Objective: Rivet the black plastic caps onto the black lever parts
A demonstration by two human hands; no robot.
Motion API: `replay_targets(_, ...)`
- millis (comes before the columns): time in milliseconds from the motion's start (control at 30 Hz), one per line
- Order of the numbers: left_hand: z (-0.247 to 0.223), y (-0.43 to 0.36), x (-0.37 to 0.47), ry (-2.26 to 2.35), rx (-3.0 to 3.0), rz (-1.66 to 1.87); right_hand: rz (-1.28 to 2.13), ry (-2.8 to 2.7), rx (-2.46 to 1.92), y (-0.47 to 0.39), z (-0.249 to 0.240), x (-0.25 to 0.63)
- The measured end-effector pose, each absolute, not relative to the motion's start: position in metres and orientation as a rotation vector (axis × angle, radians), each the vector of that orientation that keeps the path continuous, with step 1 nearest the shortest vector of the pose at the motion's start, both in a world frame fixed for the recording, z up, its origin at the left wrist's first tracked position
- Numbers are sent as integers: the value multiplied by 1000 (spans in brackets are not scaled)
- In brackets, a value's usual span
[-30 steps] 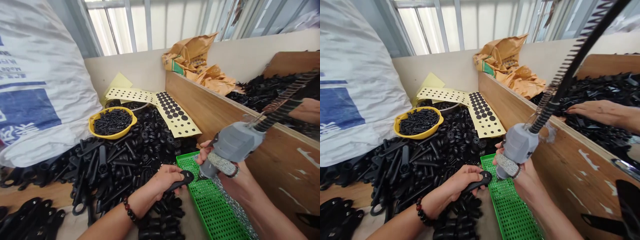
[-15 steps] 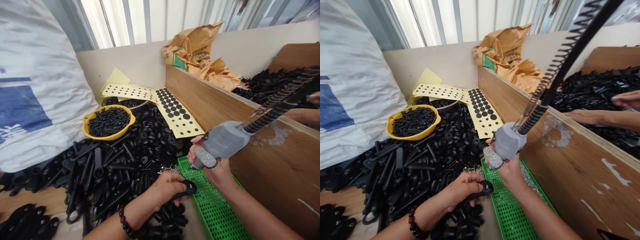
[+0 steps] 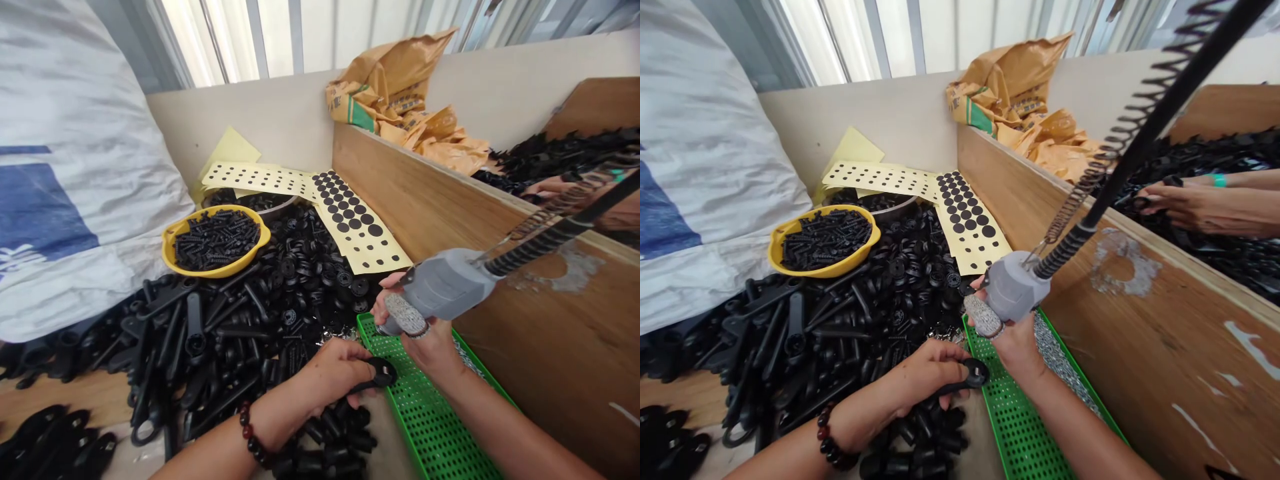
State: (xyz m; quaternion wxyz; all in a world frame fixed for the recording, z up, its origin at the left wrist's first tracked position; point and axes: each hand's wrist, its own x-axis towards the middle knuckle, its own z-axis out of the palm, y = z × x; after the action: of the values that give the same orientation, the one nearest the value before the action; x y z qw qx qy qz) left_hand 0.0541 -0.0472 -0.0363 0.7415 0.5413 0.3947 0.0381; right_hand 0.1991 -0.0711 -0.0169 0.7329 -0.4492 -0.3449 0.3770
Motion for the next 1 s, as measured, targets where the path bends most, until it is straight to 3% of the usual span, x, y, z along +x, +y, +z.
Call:
replay_targets(333, -29, -43, 57, 863, 1320, 67, 798, -826, -993, -76, -20, 196)
replay_targets(667, -26, -48, 58, 860, 1285, 106, 740, -903, -825, -117, 35, 206)
replay_targets(1000, -30, -49, 60, 891, 1289, 121, 779, -883, -881, -131, 28, 196)
